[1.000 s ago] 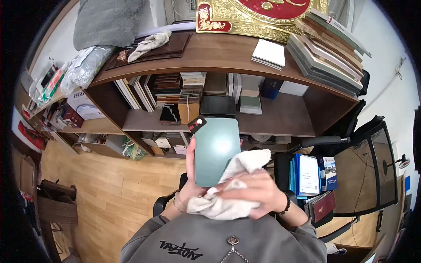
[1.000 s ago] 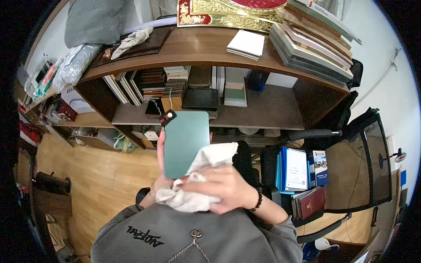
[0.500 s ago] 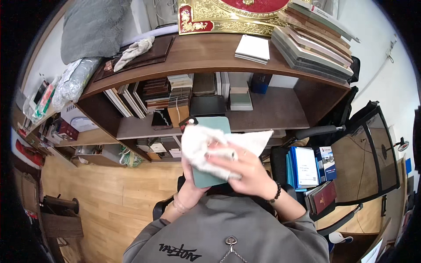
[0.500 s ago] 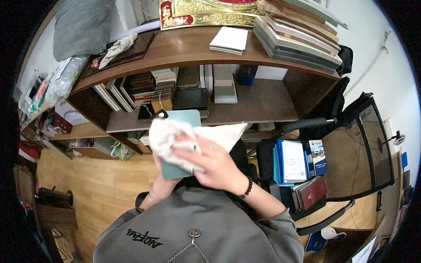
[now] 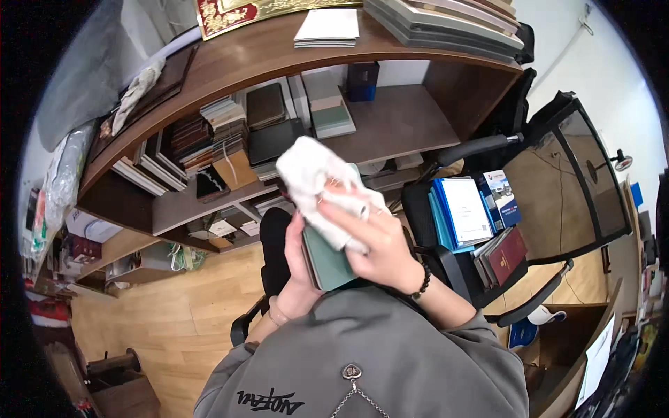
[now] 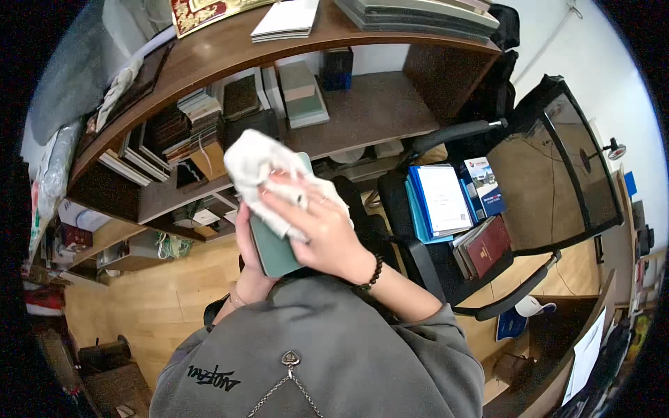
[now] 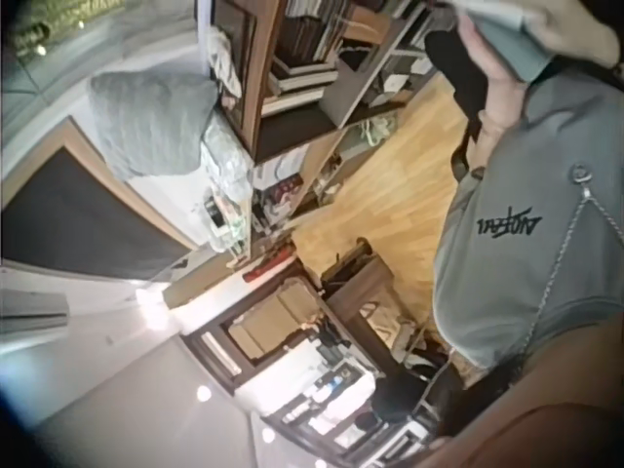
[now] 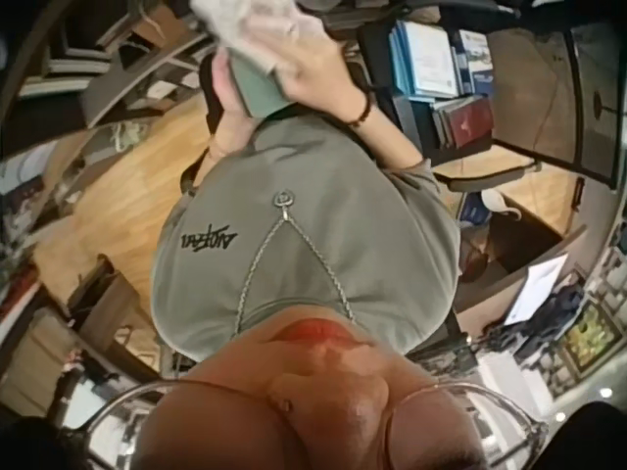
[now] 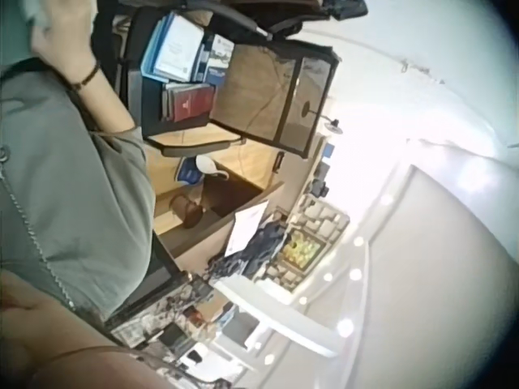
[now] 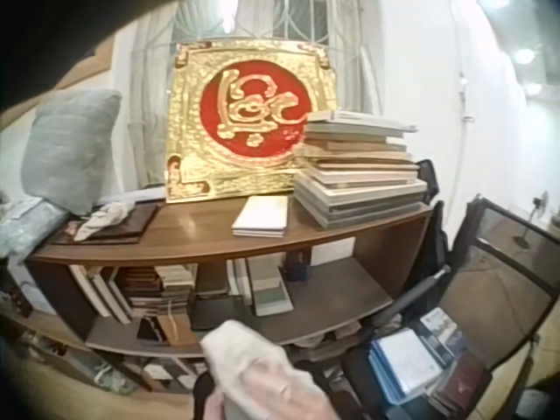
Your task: Wiping small rectangular items with a white cloth at a workstation.
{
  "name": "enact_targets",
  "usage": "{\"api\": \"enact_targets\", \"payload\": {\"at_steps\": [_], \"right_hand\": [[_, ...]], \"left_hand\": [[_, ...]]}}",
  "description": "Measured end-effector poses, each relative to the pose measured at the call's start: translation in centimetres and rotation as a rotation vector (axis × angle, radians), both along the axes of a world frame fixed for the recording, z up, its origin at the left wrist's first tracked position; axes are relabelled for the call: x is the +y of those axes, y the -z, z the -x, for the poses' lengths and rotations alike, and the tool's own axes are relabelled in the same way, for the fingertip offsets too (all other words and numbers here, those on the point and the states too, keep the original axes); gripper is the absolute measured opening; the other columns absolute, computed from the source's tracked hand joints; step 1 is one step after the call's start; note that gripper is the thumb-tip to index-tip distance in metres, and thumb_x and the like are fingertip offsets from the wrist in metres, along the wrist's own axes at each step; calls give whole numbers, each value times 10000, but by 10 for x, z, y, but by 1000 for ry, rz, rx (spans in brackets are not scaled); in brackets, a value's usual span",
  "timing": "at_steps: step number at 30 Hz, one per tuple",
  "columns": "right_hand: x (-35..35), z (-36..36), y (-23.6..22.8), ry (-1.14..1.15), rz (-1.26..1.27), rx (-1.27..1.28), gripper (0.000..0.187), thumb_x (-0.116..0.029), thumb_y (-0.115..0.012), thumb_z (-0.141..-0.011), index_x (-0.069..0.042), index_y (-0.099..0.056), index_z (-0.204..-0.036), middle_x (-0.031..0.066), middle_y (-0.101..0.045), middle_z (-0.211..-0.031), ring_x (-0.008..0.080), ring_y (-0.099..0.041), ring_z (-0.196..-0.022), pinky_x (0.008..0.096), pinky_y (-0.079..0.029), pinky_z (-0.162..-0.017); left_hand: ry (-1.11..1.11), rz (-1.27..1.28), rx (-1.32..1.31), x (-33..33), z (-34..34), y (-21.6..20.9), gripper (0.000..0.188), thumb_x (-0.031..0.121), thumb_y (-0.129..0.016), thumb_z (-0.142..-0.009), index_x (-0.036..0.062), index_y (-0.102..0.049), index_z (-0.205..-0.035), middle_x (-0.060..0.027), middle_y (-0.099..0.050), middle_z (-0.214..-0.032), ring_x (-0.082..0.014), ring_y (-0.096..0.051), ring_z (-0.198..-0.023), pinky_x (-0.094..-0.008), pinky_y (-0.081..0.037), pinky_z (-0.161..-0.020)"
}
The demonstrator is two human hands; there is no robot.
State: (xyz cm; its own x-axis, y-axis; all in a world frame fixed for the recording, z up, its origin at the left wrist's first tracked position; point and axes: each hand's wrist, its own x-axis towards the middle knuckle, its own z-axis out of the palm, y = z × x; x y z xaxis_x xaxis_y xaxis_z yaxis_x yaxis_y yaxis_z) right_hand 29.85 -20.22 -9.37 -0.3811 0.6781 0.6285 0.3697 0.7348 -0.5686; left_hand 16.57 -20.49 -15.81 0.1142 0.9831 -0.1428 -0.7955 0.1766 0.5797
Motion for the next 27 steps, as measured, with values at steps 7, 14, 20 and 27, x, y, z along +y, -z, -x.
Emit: {"api": "enact_targets", "payload": {"at_steps": [7, 14, 20, 27], "right_hand": [[4, -26, 7, -122, 38, 44, 551, 81, -496, -566, -81, -659, -1068, 139, -615, -1100, 299, -583, -1043, 409, -448, -912], [-11, -8, 3, -202, -86, 84, 553, 65, -479, -553, -70, -659, -1058, 137, -626, -1072, 302, -590, -1031, 424, -416, -966], [0, -7, -9, -48, -5, -23, 544, 41, -501, -575, -95, -644, -1082, 128, -633, -1064, 293, -587, -1034, 406, -421, -972], [-8, -35, 14, -627, 375, 189, 478, -1, -499, -627, -22, -611, -1091, 146, -610, -1119, 234, -610, -1001, 355, -453, -926]], "left_hand": [[139, -94, -240, 7, -2, -14, 600, 497, -342, -918, 63, -360, -1331, -106, -438, -1313, -234, -453, -1177, -352, -352, -1013], [268, -259, -211, 1, -12, -60, 664, 559, -304, -904, 63, -352, -1342, -122, -436, -1314, -272, -432, -1199, -411, -313, -1043], [-22, -73, -59, -3, -2, -43, 701, 573, -302, -897, 39, -327, -1350, -169, -430, -1306, -296, -442, -1186, -438, -331, -1025], [269, -133, -384, 14, 24, -43, 735, 598, -339, -870, 46, -321, -1355, -166, -404, -1334, -317, -436, -1182, -430, -367, -993]]}}
